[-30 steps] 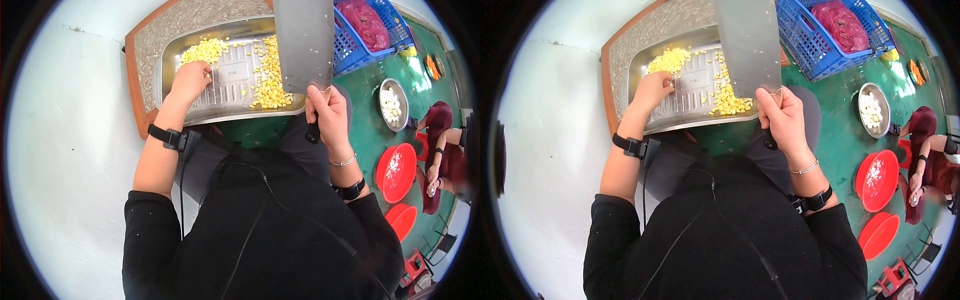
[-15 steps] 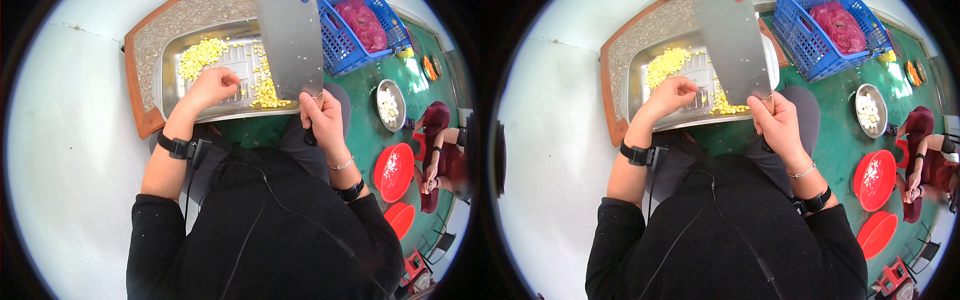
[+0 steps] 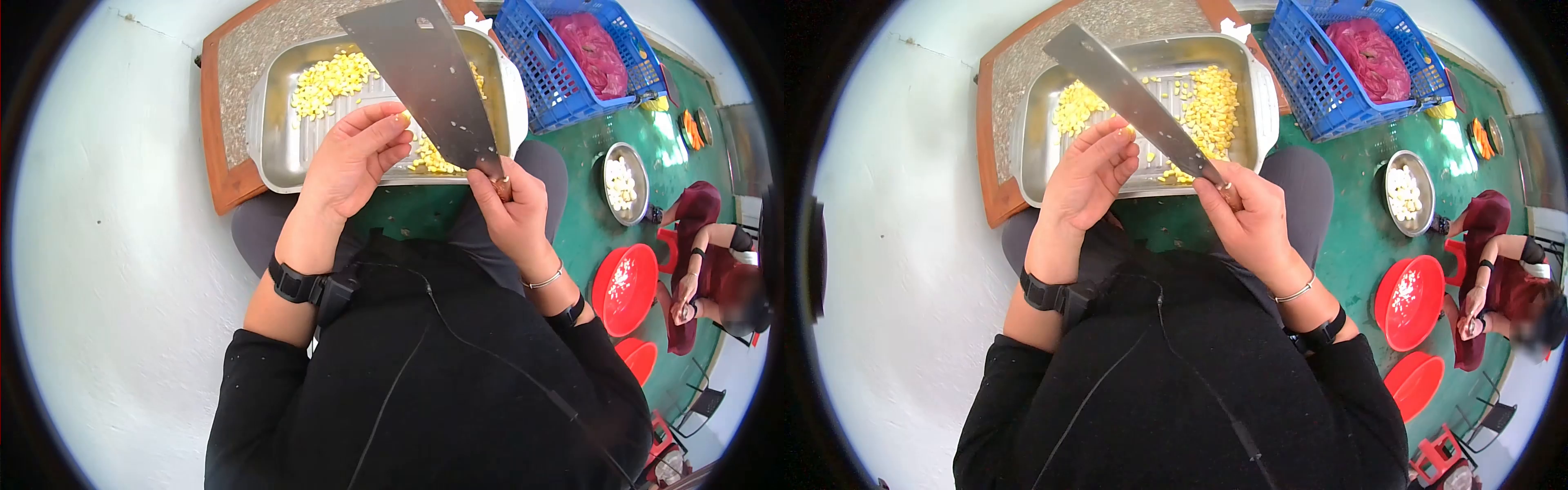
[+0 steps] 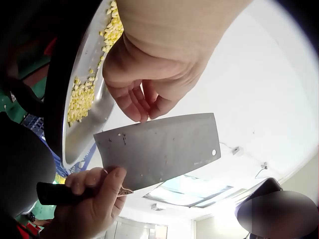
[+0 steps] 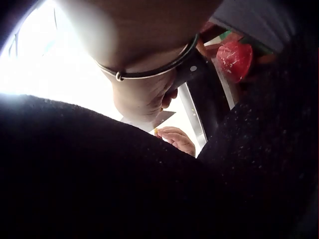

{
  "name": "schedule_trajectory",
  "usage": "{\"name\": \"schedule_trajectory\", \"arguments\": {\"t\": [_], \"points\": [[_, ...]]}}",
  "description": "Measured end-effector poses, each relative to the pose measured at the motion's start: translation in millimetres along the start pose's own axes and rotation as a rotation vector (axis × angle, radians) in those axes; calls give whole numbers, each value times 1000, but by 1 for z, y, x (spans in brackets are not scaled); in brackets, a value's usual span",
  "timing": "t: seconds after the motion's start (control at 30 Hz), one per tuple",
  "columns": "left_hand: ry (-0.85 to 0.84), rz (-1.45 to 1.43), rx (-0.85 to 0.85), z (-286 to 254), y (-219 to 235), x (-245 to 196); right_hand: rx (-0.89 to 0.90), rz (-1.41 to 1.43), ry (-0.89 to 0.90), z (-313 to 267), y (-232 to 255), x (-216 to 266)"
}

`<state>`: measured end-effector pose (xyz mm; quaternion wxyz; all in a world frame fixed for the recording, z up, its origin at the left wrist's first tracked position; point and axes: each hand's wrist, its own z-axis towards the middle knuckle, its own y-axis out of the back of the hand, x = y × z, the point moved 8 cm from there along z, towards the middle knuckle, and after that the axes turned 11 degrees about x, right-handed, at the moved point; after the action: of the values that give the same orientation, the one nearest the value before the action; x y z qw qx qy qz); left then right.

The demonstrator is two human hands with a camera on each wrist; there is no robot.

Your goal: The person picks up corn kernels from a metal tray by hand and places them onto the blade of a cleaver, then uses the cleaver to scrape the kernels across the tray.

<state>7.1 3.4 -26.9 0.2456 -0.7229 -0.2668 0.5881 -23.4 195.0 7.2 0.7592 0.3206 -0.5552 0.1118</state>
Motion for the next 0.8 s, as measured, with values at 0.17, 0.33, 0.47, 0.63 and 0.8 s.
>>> {"name": "schedule_trajectory", "arguments": {"t": [0.17,0.33,0.47,0.63,0.8], "points": [[-18,-61,-10,-3,3,1,-1,-80,68,0,-5,7],[-21,-78,57,-5,5,4,-24,-185,172,0,-5,21],[-34,-138,-1,-9,-8,1,-10,-265,238,1,-7,27],[-16,-113,23,-8,-15,3,2,-293,268,1,-6,29],[84,-25,112,-3,-12,16,-31,-264,307,2,-6,27]]}}
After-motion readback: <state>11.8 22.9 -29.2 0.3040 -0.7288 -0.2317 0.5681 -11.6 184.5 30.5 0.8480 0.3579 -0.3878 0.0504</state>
